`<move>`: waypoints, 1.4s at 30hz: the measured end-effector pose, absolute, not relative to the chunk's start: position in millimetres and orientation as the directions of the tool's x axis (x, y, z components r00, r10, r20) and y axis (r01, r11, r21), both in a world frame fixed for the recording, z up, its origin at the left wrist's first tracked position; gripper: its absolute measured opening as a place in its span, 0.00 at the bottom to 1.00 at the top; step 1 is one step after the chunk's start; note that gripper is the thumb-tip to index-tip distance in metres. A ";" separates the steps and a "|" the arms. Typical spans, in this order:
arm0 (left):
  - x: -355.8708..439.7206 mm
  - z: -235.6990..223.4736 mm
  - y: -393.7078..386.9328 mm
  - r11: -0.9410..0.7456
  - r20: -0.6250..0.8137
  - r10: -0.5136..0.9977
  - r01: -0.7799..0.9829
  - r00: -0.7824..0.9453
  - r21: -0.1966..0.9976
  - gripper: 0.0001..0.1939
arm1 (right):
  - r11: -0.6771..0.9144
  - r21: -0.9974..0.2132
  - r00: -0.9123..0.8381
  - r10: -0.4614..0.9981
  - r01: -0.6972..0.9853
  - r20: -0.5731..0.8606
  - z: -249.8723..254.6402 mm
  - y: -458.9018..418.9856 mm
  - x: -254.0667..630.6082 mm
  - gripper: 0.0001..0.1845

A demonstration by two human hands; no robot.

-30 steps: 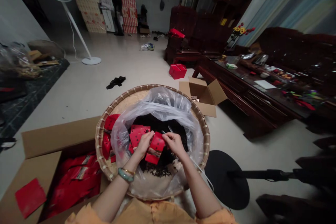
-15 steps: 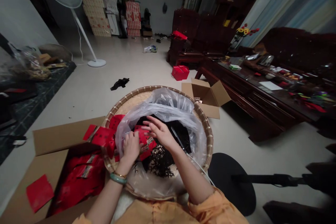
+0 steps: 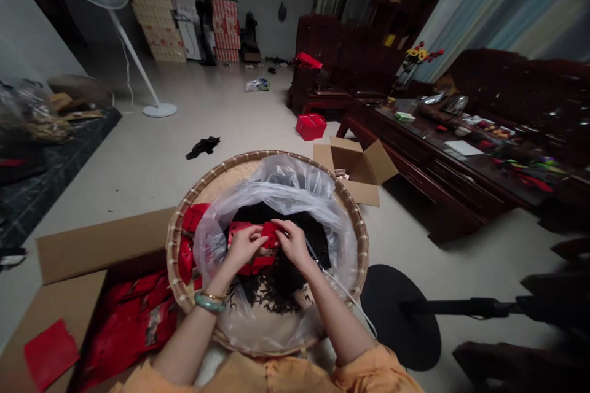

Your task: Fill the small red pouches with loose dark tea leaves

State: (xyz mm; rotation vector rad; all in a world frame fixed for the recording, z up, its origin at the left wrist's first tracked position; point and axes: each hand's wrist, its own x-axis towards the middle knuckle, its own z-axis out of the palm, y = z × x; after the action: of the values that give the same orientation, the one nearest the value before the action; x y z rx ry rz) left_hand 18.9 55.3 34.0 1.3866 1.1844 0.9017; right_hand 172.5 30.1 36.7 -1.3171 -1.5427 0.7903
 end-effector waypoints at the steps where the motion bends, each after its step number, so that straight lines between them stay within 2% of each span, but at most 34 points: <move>1: 20.0 30.9 54.3 0.059 -0.099 0.972 0.189 0.213 0.980 0.12 | 0.233 -0.882 0.008 0.966 0.410 0.259 37.2 29.5 174.1 0.20; 4: 22.7 22.9 51.5 0.090 -0.110 0.988 0.184 0.104 0.979 0.10 | 0.300 -0.745 -0.036 0.937 0.596 0.348 37.1 24.8 177.0 0.23; 7: 25.8 20.2 50.9 0.160 -0.165 0.984 0.071 0.068 0.985 0.12 | 0.349 -0.579 -0.090 0.900 0.737 0.428 35.9 18.2 176.0 0.26; 9: 26.9 20.3 51.3 0.196 -0.197 0.977 0.018 0.084 0.980 0.14 | 0.392 -0.507 -0.130 0.870 0.768 0.476 34.5 14.9 174.3 0.26; 12: 26.8 21.6 50.3 0.207 -0.207 0.973 0.007 0.098 0.978 0.15 | 0.426 -0.469 -0.143 0.838 0.774 0.527 32.3 13.4 173.4 0.23; 14: 26.3 23.2 47.8 0.189 -0.191 0.976 0.032 0.106 0.982 0.13 | 0.387 -0.486 -0.090 0.845 0.783 0.527 32.4 14.7 174.8 0.17; 17: 25.1 26.3 43.9 0.084 -0.108 0.984 0.166 0.140 0.983 0.08 | 0.321 -0.534 -0.040 0.881 0.783 0.471 36.4 19.1 180.0 0.09; 21: 19.5 28.8 45.8 0.005 -0.051 0.985 0.272 0.162 0.962 0.09 | 0.335 -0.655 -0.079 0.918 0.677 0.389 44.5 23.1 189.1 0.07; 25: 8.8 29.5 51.5 0.035 -0.086 0.974 0.239 0.209 0.970 0.13 | 0.198 -0.855 0.060 0.964 0.480 0.257 45.2 21.4 192.6 0.10; 28: 3.9 29.2 51.7 0.125 -0.155 0.964 0.145 0.215 0.981 0.15 | 0.061 -0.976 0.035 0.997 0.207 0.070 42.7 18.4 190.3 0.14; 31: 3.9 27.2 50.2 0.175 -0.197 0.952 0.113 0.236 0.978 0.16 | -0.081 -0.997 -0.134 0.988 -0.003 -0.079 41.5 14.5 187.5 0.22; 34: 6.0 25.7 49.3 0.181 -0.220 0.929 0.151 0.298 0.972 0.17 | -0.185 -0.981 -0.267 0.950 -0.064 -0.162 39.4 11.9 187.2 0.25; 38: 9.2 30.2 47.5 0.060 -0.133 0.949 0.250 0.286 0.966 0.16 | -0.229 -0.970 -0.222 0.953 -0.075 -0.208 34.1 13.8 189.0 0.27; 42: 11.7 39.2 42.3 -0.058 -0.029 0.970 0.346 0.241 0.937 0.26 | -0.180 -0.980 -0.188 0.969 -0.084 -0.162 34.8 14.0 190.6 0.25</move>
State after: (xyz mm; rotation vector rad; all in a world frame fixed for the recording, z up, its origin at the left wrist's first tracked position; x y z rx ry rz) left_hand 11.7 42.3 39.2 1.5827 1.2630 0.8424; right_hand 190.6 14.0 34.8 -1.1672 -1.1767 1.5179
